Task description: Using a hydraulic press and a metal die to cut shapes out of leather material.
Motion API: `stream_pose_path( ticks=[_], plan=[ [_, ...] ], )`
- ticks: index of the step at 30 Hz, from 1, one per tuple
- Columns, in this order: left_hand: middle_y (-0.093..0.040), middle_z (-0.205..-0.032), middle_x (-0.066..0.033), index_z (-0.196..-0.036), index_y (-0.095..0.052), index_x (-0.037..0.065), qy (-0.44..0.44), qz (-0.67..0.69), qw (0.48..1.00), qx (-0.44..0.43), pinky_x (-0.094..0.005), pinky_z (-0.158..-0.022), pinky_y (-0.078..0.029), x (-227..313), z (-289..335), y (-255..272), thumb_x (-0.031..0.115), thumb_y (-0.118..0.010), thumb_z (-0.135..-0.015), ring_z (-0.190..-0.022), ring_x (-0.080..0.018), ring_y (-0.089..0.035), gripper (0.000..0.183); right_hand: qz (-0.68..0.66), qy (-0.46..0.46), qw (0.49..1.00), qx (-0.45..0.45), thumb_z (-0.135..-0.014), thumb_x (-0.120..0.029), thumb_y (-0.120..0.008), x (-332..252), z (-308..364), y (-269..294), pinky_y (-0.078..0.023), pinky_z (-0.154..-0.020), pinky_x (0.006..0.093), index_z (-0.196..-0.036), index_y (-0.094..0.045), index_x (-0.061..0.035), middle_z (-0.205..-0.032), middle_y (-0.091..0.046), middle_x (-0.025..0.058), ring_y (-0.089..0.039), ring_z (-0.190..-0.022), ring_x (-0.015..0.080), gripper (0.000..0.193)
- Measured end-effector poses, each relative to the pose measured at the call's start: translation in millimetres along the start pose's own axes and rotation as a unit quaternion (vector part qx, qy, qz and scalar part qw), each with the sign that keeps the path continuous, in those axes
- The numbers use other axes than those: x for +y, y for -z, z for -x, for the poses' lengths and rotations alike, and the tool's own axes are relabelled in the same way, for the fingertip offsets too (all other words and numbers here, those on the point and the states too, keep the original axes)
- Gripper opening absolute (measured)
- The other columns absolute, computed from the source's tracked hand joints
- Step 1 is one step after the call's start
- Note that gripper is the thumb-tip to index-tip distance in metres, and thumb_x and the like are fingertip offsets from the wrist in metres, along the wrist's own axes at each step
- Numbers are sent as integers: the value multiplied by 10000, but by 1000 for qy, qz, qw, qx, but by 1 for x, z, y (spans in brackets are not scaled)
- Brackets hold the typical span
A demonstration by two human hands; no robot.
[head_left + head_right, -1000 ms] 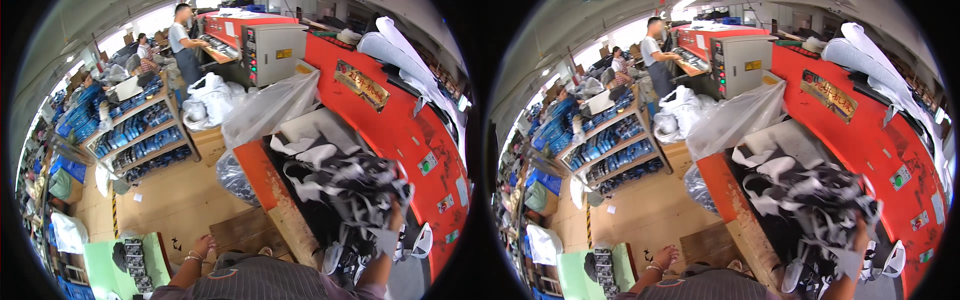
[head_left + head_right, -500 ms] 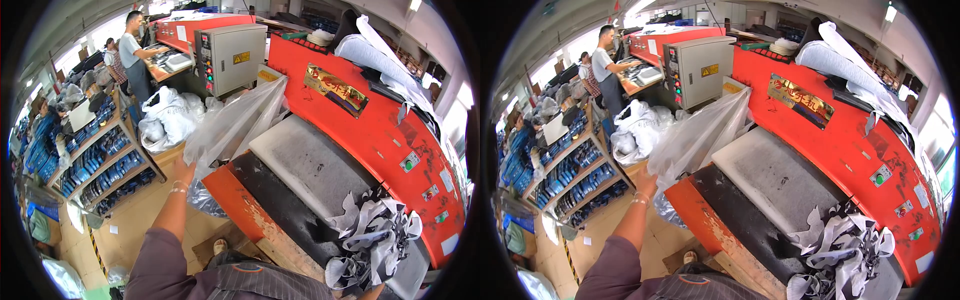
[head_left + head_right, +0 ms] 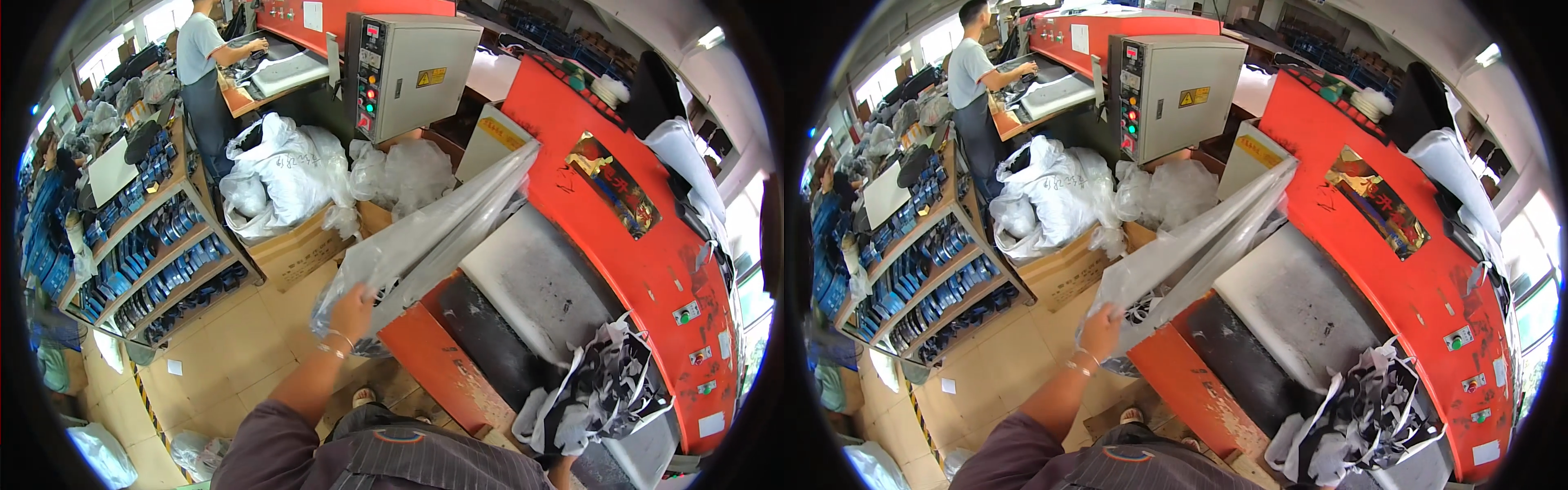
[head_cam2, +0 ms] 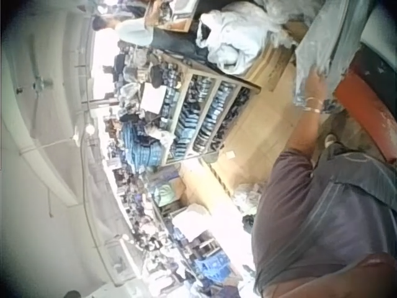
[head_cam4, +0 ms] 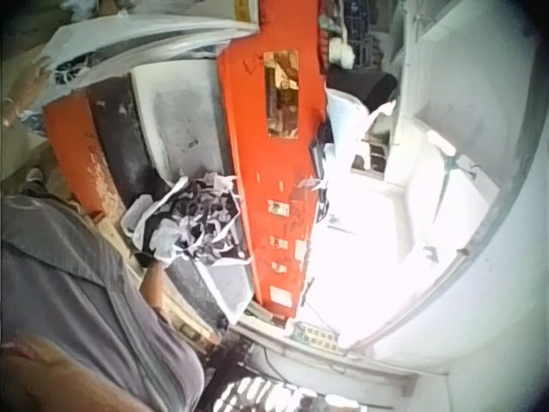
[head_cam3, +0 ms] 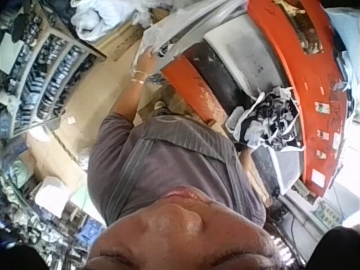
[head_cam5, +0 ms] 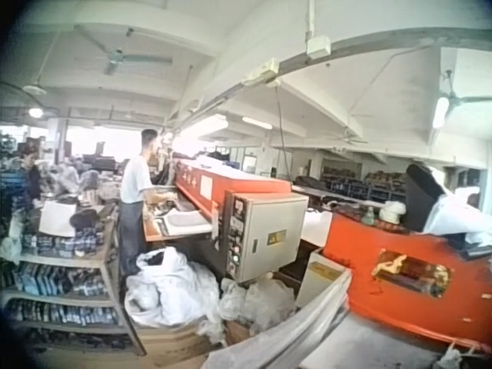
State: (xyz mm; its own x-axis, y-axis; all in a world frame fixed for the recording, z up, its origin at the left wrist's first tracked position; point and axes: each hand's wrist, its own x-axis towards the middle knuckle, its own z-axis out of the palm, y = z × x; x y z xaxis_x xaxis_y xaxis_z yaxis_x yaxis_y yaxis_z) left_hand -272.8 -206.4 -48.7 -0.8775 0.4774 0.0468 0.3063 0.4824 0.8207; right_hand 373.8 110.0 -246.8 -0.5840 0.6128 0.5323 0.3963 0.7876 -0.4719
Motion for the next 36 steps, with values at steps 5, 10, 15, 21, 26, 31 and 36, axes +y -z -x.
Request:
stream_pose_path(
  ticks=[5, 10, 15, 21, 26, 31, 36],
  plan=[
    [-632, -825, -225, -1085, -596, 65, -1, 105, 991, -86, -418, -639, -482, 29, 30, 20, 283, -541, -926, -766, -399, -627, 275, 19, 26, 999, -22, -844, -258, -607, -76, -98, -157, -364, -1023, 426, -1207, -572, 7, -1227, -584, 159, -513, -1183, 300, 450],
    [-627, -756, -210, -1045, -613, 28, -41, 205, 973, -99, -399, -623, -479, 49, 44, 33, 297, -515, -954, -714, -384, -631, 301, 47, 51, 998, -10, -847, -260, -600, -211, -272, -323, -366, -1024, 438, -1197, -577, 9, -1229, -585, 167, -511, -1192, 313, 442],
    [-552, -579, -67, -980, -658, 44, -10, 199, 978, -66, -320, -512, -421, 60, -1, 57, 309, -523, -955, -517, -192, -533, 298, 24, -63, 959, -275, -811, -188, -611, -414, -387, -449, -535, -787, 416, -988, -683, -39, -979, -682, 172, -660, -895, 339, 242],
    [-489, -641, 80, -1120, -651, 7, -49, 226, 972, -31, -215, -496, -330, 51, -7, 102, 229, -580, -943, -566, -24, -407, 293, 77, 313, 684, -654, -788, -239, -620, -511, -361, -399, -512, -790, 437, -992, -689, -20, -1032, -674, 156, -648, -963, 318, 307],
    [-496, -623, 51, -1118, -662, 20, -24, 296, 953, -63, -229, -493, -344, 47, -8, 94, 238, -591, -932, -552, -33, -412, 295, -159, 280, 924, -208, -705, -198, -722, -493, -387, -258, -467, -850, 419, -1038, -645, -61, -1038, -654, 136, -610, -984, 319, 368],
    [-495, -697, 76, -1032, -673, 8, 12, 307, 947, -97, -210, -542, -325, 50, -6, 92, 268, -591, -939, -614, -23, -386, 288, 105, -37, 992, -65, -761, -312, -728, -387, -350, -151, -356, -1002, 462, -1274, -507, -45, -1232, -550, 195, -478, -1177, 380, 619],
    [-490, -683, 82, -915, -669, 11, 46, 350, 926, -134, -206, -515, -307, 35, 4, 87, 285, -605, -933, -588, -21, -379, 282, 154, -183, 960, -144, -813, -501, -631, -368, -264, -131, -232, -1066, 562, -1404, -354, -52, -1417, -333, 284, -286, -1332, 437, 792]
  ],
)
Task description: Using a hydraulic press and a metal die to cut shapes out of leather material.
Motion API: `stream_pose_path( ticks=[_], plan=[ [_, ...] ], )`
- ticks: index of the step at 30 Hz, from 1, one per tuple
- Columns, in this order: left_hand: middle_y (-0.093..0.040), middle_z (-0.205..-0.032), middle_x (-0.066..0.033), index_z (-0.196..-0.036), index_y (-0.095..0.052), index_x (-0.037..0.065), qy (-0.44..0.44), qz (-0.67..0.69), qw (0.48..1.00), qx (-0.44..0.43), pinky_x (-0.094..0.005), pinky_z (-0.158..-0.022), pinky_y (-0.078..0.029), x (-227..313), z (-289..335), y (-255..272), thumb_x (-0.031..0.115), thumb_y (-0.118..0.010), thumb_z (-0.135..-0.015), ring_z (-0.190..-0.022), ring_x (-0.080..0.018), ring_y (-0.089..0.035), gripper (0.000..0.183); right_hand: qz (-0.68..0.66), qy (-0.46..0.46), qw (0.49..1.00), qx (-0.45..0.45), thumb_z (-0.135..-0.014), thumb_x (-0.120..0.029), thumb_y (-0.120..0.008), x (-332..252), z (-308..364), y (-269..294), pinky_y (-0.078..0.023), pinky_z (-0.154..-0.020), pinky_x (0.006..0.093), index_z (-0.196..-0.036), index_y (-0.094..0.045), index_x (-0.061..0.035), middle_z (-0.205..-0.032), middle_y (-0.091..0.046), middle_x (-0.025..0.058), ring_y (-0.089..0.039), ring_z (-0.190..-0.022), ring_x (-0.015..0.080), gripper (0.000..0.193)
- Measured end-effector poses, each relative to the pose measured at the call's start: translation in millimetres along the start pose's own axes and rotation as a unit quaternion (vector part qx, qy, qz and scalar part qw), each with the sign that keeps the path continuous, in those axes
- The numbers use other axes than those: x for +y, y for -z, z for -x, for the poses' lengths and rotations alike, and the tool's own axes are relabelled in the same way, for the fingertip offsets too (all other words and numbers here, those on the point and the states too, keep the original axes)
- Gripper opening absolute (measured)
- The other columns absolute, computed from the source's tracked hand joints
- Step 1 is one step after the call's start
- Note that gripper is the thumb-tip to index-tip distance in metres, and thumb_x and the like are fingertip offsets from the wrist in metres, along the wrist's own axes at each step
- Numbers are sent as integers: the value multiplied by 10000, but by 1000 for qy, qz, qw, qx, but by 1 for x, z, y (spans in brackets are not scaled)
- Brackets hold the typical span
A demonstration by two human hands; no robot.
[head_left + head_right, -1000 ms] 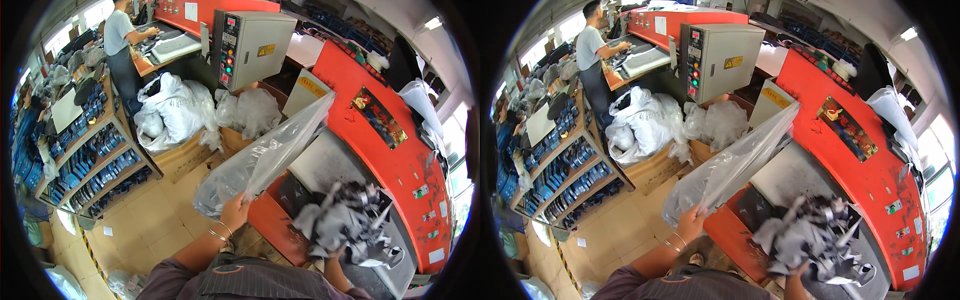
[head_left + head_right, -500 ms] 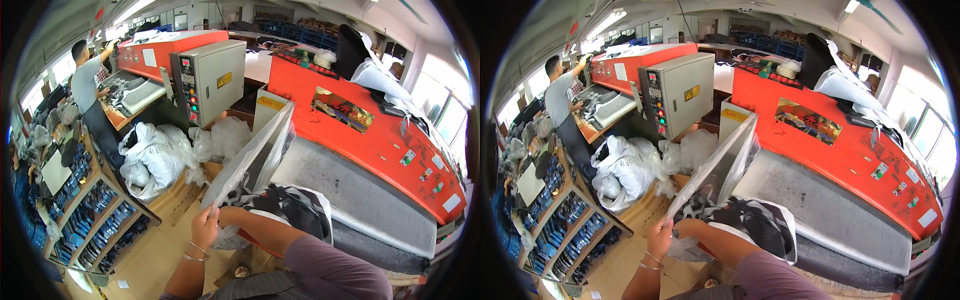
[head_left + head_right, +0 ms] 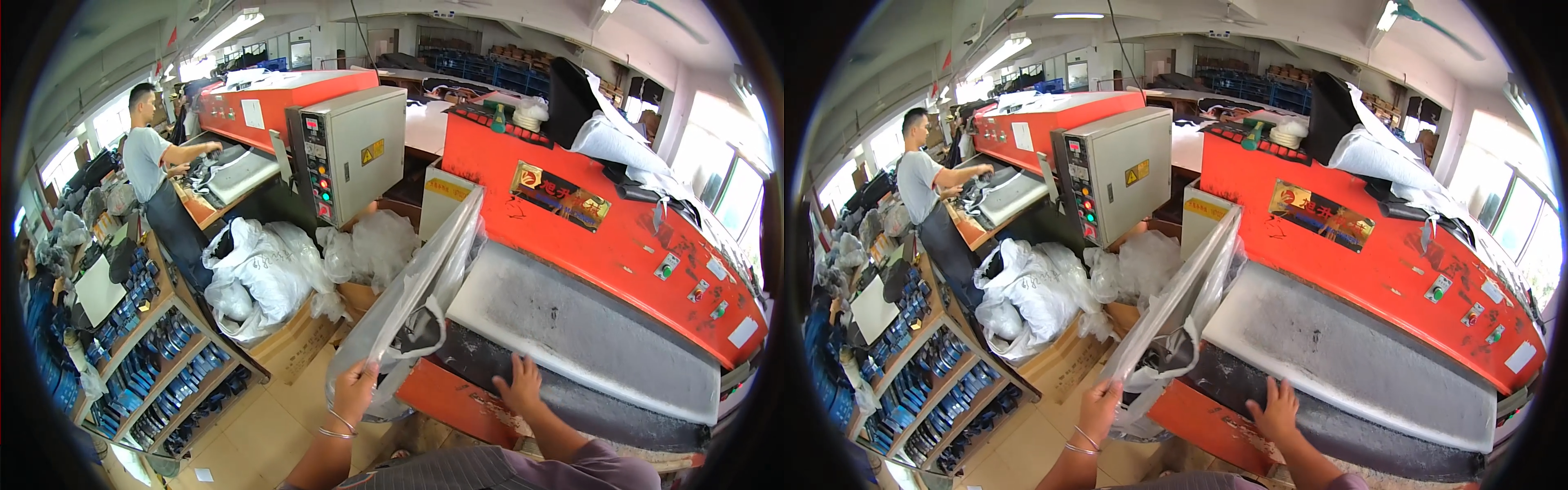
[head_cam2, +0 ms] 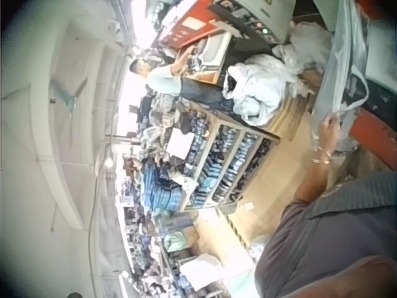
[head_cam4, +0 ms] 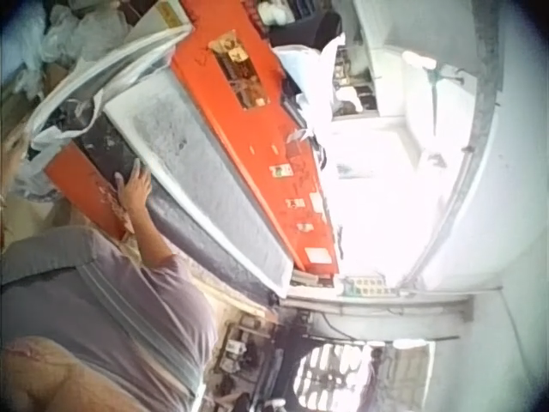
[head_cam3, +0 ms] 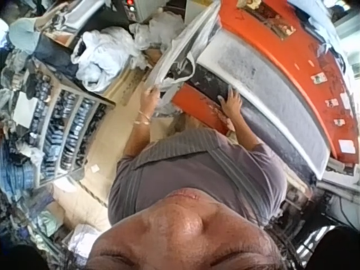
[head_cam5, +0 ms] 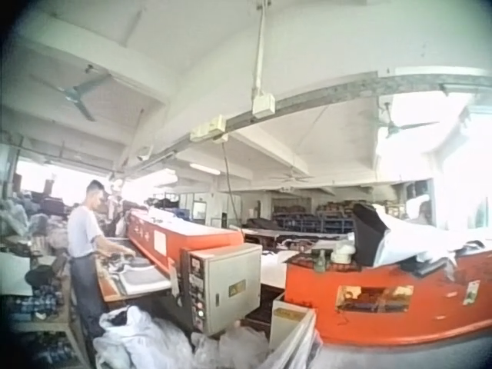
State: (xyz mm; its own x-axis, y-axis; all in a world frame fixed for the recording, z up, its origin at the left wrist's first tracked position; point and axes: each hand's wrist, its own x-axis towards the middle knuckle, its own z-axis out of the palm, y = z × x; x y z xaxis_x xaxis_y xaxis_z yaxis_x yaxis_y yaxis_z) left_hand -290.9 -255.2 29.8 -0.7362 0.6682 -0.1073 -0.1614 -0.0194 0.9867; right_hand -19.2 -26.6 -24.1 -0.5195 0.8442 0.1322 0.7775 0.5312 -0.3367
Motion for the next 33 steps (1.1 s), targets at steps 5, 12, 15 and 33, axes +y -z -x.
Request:
stream_pose_path(
  ticks=[5, 12, 15, 33],
  plan=[
    [-480, -662, 79, -971, -676, 7, 18, 28, 999, 4, -211, -522, -319, -21, 1, -3, 278, -598, -939, -591, -23, -382, 283, 8, 94, 988, -121, -860, -542, -539, -87, -19, -44, -217, -1083, 548, -1413, -378, -113, -1455, -279, 290, -220, -1381, 426, 718],
    [-525, -736, 73, -1024, -668, 14, -66, 20, 997, 47, -197, -546, -327, 44, -13, 26, 251, -628, -915, -618, -22, -404, 264, -461, 237, 729, -448, -982, -274, -475, -229, -74, -80, -311, -1080, 336, -1366, -429, -9, -1405, -460, 127, -423, -1291, 235, 468],
    [-542, -735, 69, -1021, -667, 11, -118, 0, 989, 84, -195, -565, -339, 53, -12, 54, 231, -639, -907, -636, -25, -433, 250, -266, 425, 809, -308, -928, -219, -551, -252, -31, -23, -425, -981, 370, -1294, -488, 24, -1277, -558, 177, -556, -1133, 317, 444],
    [-610, -1064, -172, -987, -622, 5, -453, -292, 812, -224, -454, -962, -406, -34, 144, -264, 136, -651, -842, -1050, -360, -549, 198, 45, -17, 982, 184, -854, -234, -601, 229, 164, 157, -420, -913, 437, -1003, -672, -124, -890, -679, 66, -636, -892, 246, 198]
  ],
)
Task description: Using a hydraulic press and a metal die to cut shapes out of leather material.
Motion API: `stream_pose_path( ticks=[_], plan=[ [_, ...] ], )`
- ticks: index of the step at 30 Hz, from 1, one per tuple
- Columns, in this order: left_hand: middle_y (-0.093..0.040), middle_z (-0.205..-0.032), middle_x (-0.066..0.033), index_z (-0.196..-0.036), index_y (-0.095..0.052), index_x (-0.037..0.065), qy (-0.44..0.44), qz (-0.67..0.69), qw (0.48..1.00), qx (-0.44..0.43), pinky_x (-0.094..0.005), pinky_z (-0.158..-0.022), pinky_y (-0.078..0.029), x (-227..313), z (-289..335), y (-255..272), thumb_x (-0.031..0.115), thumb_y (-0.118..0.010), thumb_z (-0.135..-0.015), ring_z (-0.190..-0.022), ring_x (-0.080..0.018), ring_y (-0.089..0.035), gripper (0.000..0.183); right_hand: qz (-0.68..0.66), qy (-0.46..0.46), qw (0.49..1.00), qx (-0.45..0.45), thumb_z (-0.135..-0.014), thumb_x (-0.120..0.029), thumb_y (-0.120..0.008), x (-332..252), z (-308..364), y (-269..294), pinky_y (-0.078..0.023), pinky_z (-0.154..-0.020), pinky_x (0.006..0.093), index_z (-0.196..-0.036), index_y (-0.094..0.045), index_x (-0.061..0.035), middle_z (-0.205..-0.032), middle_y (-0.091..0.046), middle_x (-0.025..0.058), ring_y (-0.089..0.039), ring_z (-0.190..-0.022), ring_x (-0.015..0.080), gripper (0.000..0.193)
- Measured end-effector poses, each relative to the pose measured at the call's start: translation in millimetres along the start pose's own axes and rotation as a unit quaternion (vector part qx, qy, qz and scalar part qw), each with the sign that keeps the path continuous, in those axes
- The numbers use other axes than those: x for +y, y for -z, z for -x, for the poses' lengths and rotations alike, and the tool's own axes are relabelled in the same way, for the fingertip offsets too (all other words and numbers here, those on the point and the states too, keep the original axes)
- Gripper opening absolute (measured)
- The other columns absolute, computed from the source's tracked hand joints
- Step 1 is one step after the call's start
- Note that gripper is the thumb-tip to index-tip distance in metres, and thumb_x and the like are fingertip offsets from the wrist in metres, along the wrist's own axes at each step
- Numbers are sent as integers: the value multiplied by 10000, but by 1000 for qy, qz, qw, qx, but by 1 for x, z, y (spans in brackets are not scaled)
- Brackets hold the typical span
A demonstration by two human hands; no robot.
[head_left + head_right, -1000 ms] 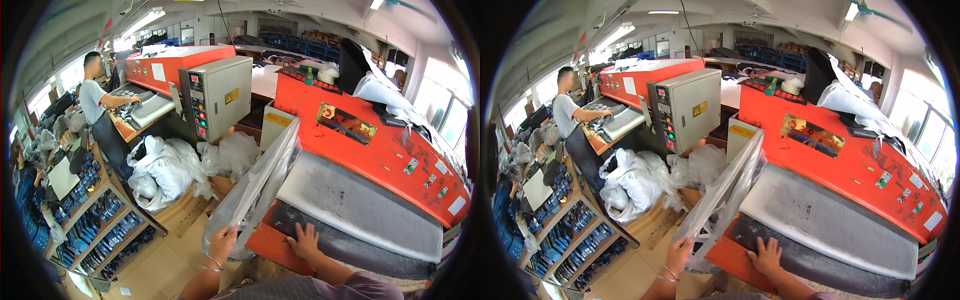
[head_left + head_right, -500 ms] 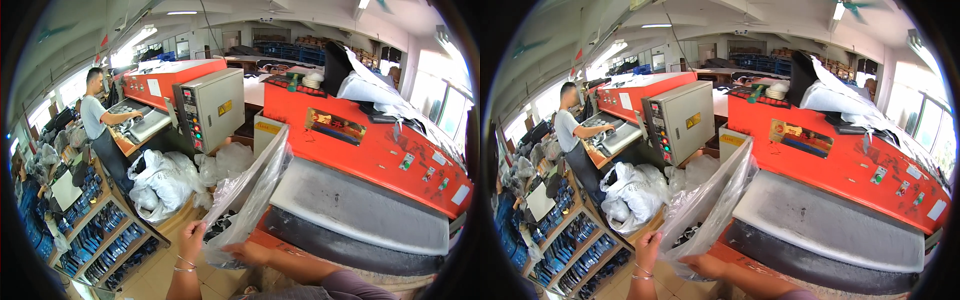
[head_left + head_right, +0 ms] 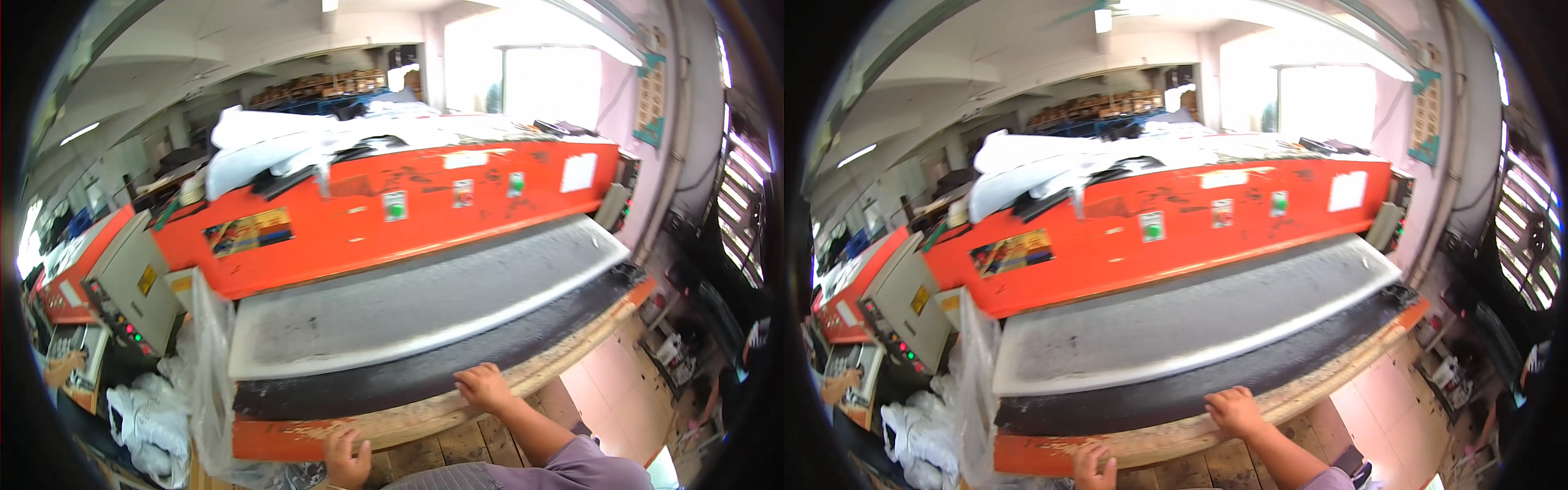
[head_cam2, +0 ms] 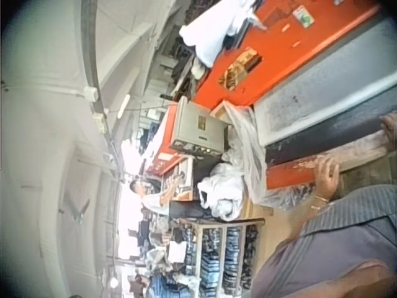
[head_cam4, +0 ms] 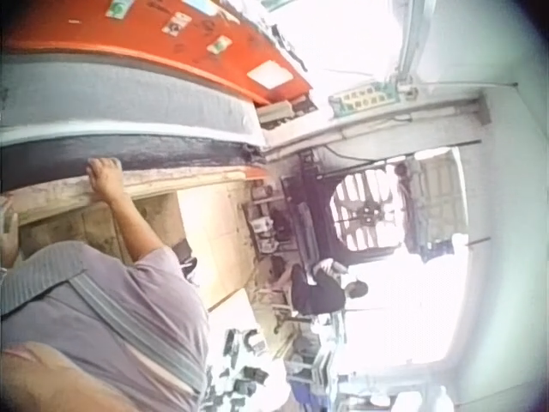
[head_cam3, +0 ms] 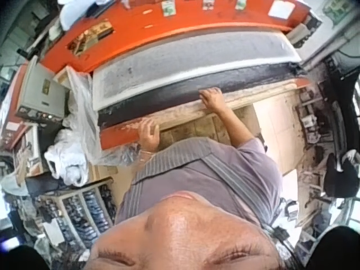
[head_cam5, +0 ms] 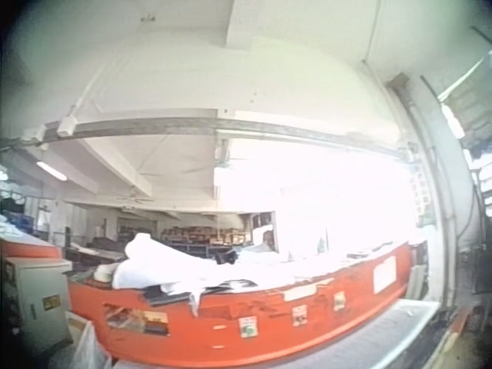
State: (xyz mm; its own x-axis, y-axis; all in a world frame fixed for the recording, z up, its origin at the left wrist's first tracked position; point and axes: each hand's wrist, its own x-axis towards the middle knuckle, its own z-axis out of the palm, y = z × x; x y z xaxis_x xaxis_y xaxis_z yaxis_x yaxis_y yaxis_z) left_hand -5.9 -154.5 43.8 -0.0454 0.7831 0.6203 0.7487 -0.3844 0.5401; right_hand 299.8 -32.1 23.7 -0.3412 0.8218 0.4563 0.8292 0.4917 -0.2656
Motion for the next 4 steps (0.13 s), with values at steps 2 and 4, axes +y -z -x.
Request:
stream_pose_path(
  ticks=[2, 4],
  plan=[
    [-599, -1072, -153, -1048, -616, 41, -41, 21, 998, -46, -440, -917, -412, 8, -6, -44, 159, -666, -810, -1029, -330, -545, 270, 45, -48, 997, 35, -841, -265, -628, 52, 36, 26, -411, -920, 446, -991, -672, -120, -908, -683, 61, -637, -902, 240, 213],
    [-588, -1080, -133, -1108, -609, 77, -77, 37, 992, -89, -426, -872, -418, 17, -12, -76, 183, -680, -778, -1008, -301, -541, 354, 49, -126, 991, 3, -832, -293, -648, 87, 68, 51, -395, -963, 445, -1004, -678, -124, -925, -689, 89, -640, -926, 229, 242]
  ],
)
